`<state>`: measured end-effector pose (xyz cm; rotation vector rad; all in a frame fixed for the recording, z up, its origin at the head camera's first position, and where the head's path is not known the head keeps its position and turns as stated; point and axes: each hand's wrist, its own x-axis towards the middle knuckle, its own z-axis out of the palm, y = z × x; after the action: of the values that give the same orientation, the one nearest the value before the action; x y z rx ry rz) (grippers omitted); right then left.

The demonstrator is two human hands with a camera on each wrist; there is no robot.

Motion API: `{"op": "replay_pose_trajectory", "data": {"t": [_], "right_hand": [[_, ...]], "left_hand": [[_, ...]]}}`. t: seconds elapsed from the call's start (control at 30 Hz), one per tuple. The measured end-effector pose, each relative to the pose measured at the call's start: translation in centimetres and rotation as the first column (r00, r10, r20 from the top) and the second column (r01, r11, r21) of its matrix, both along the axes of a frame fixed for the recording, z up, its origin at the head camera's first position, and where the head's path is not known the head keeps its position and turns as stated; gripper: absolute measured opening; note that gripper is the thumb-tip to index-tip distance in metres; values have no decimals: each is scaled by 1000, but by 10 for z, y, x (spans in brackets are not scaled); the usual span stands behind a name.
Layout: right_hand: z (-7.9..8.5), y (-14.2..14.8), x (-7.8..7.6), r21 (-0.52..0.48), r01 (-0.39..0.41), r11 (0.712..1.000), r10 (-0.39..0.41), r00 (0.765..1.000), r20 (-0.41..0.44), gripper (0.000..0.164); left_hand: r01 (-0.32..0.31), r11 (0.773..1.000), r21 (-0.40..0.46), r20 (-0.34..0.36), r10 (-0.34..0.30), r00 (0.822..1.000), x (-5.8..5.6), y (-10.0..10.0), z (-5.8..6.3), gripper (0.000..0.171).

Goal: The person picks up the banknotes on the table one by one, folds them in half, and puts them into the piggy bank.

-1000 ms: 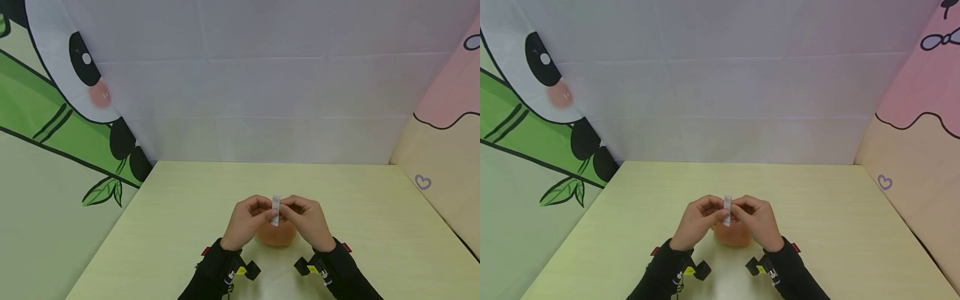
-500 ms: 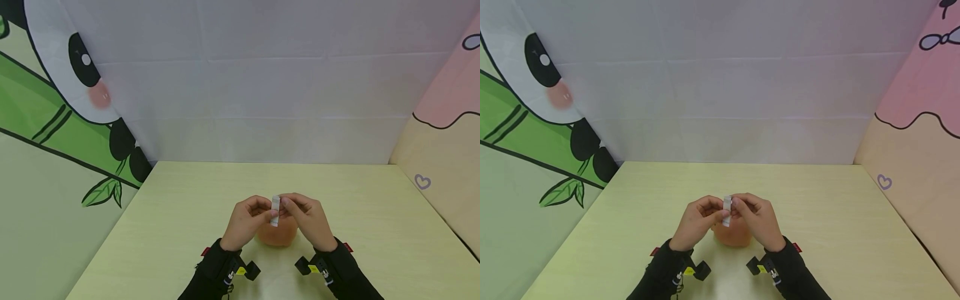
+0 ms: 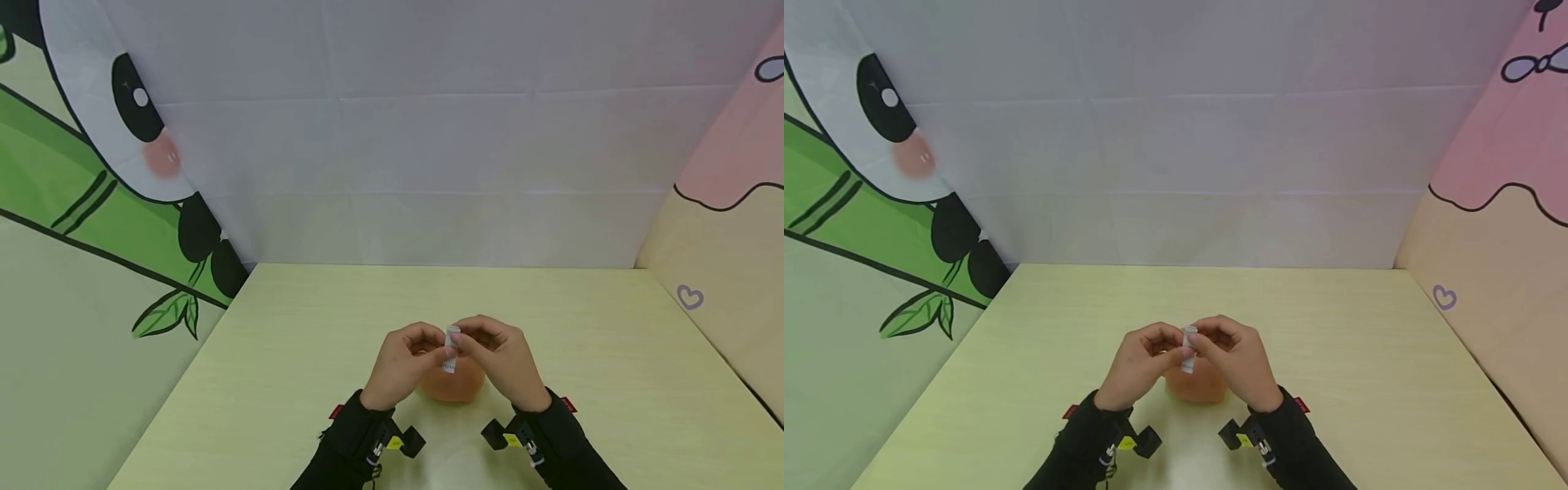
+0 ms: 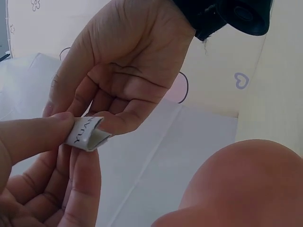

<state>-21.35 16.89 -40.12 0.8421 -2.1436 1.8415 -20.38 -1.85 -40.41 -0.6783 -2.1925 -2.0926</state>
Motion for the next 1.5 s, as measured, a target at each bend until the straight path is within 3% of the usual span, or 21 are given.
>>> {"op": "replay_pose_trajectory", "data": {"t": [0.43,1.0,1.23,1.5], "right_hand": [[1,7,-16,-2,-4,1000,4,1000,11,10],[5,24,-45,-32,-10,999,8,998,-61,8],[8,30,-54,-57,-5,998,2,999,-42,8],[7,31,-55,-45,10,999,-9,1000,11,11]], "left_hand": [[-26,1000,-5,-18,26,999,-10,10,0,15],[-44,999,-27,-16,44,999,-31,25,1,19],[-53,997,-61,-2,53,999,-38,31,1,18],[-64,996,-59,-49,61,997,-38,31,-1,17]]}}
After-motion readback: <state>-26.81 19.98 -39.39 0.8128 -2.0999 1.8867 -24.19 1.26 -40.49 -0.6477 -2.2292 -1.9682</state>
